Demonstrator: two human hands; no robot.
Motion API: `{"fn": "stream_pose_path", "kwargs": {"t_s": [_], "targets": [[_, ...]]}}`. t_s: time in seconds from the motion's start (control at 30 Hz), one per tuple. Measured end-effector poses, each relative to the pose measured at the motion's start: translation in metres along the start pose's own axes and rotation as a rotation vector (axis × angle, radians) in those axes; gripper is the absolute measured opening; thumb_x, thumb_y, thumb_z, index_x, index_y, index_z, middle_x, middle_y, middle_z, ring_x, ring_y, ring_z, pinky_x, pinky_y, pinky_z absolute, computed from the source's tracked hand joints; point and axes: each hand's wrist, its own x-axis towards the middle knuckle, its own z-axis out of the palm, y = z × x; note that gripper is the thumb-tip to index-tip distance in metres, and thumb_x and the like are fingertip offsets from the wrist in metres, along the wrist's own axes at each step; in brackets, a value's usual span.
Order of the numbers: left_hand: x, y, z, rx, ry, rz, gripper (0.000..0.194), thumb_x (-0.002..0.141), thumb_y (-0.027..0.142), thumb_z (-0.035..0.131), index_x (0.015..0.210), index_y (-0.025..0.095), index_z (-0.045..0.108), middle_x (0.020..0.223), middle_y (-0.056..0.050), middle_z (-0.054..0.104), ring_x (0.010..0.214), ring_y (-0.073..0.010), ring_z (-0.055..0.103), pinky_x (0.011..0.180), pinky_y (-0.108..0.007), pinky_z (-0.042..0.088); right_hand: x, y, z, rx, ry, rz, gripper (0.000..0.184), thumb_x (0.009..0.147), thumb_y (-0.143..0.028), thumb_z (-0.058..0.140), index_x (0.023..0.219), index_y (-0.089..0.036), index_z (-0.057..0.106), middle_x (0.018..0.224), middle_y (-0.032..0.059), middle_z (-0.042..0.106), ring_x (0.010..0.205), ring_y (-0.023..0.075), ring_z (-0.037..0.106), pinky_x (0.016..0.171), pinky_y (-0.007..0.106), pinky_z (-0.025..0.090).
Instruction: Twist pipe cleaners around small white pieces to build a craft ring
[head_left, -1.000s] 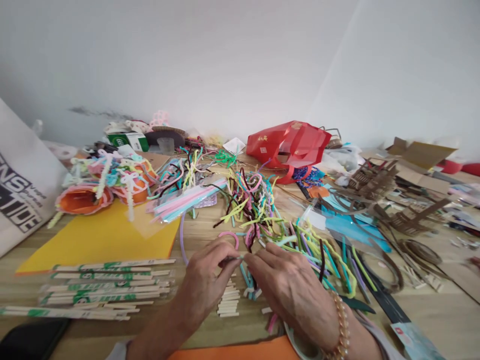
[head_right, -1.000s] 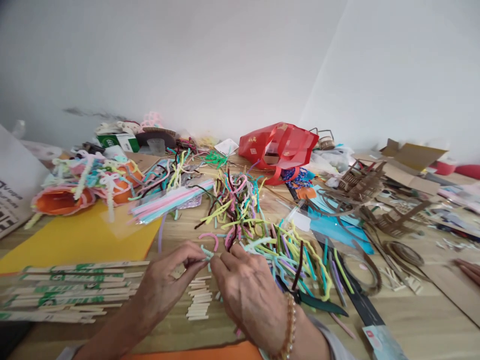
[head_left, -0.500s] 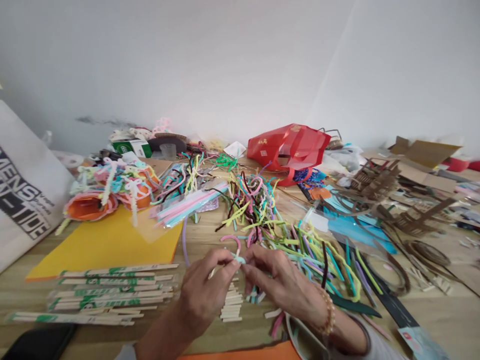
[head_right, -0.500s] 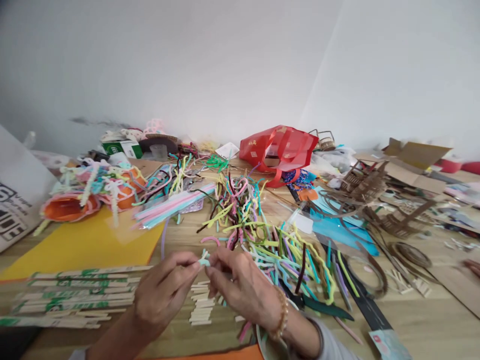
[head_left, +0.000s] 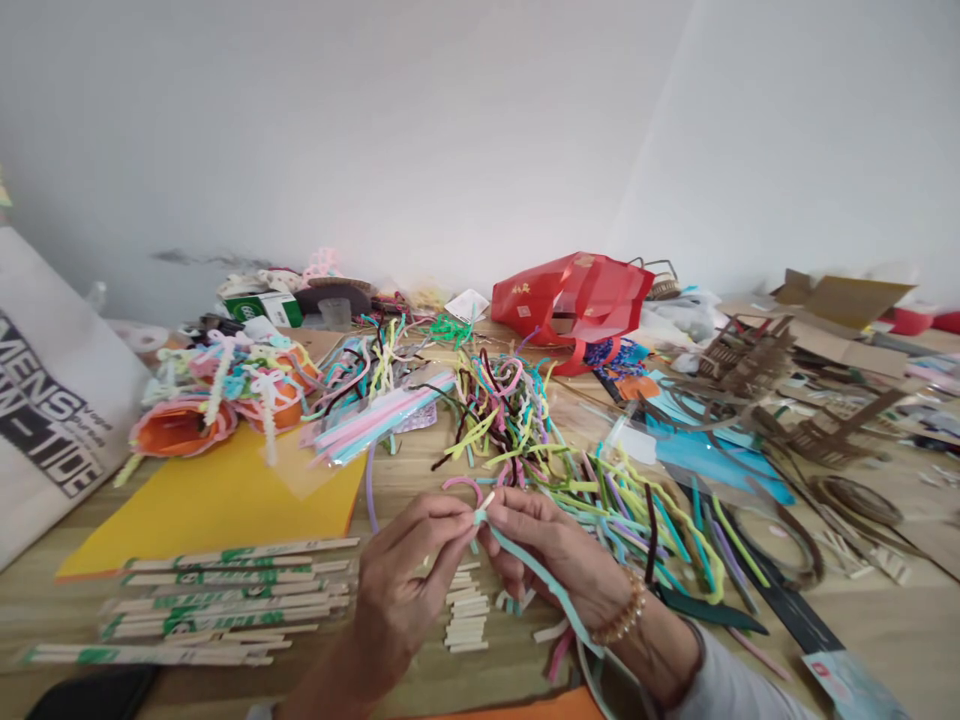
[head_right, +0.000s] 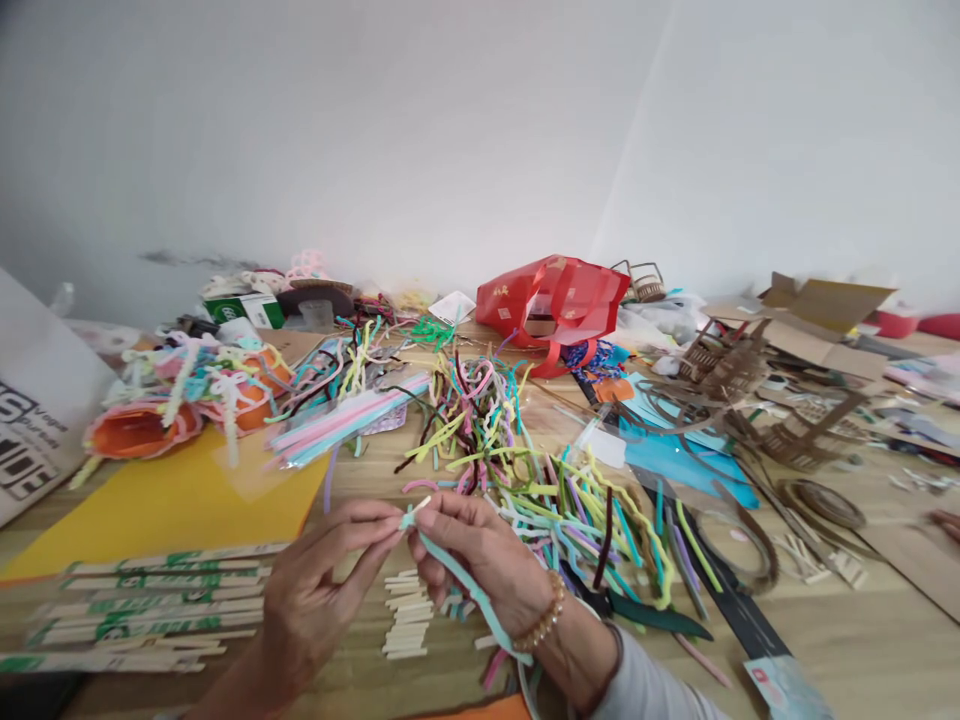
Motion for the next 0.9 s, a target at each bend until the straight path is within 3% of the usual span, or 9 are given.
{"fn": "stream_pose_path", "kwargs": {"t_s": [0.4,0.63,0.9], "targets": [[0.0,-0.006,0.003,-0.023,-0.045,0.044,0.019,0.076,0.001,0.06,0.087,0.016,0.062,0.077,-0.003,0.067,0.072,-0.0128,0.065,0.067,-0.02,0.052,0.002,0.002,-0.005,0.053,0.002,0.04,0.027,0.077,-0.036,0.069,0.077,-0.013,0.054,0.058,-0.0051,0.051,0.037,0.0013,0.036,0.037,0.013,0.043],[-0.003,-0.009,0.003,0.005,-0.057,0.086,0.019,0.076,-0.002,0.06,0.086,0.014,0.061,0.077,-0.004,0.066,0.073,-0.0119,0.065,0.069,-0.018,0.052,0.002,0.003,-0.007,0.164,-0.045,0.076,0.019,0.08,-0.028,0.066,0.085,-0.013,0.055,0.062,-0.0032,0.054,0.04,0.0033,0.041,0.038,0.015,0.044],[-0.006,-0.013,0.004,0.019,-0.056,0.083,0.02,0.076,-0.002,0.06,0.086,0.015,0.06,0.078,-0.003,0.066,0.074,-0.0107,0.064,0.069,-0.017,0.052,0.003,0.004,-0.012,0.337,-0.032,0.221,0.017,0.079,-0.023,0.067,0.083,-0.012,0.054,0.067,-0.0014,0.055,0.047,0.0031,0.047,0.039,0.011,0.038]]}}
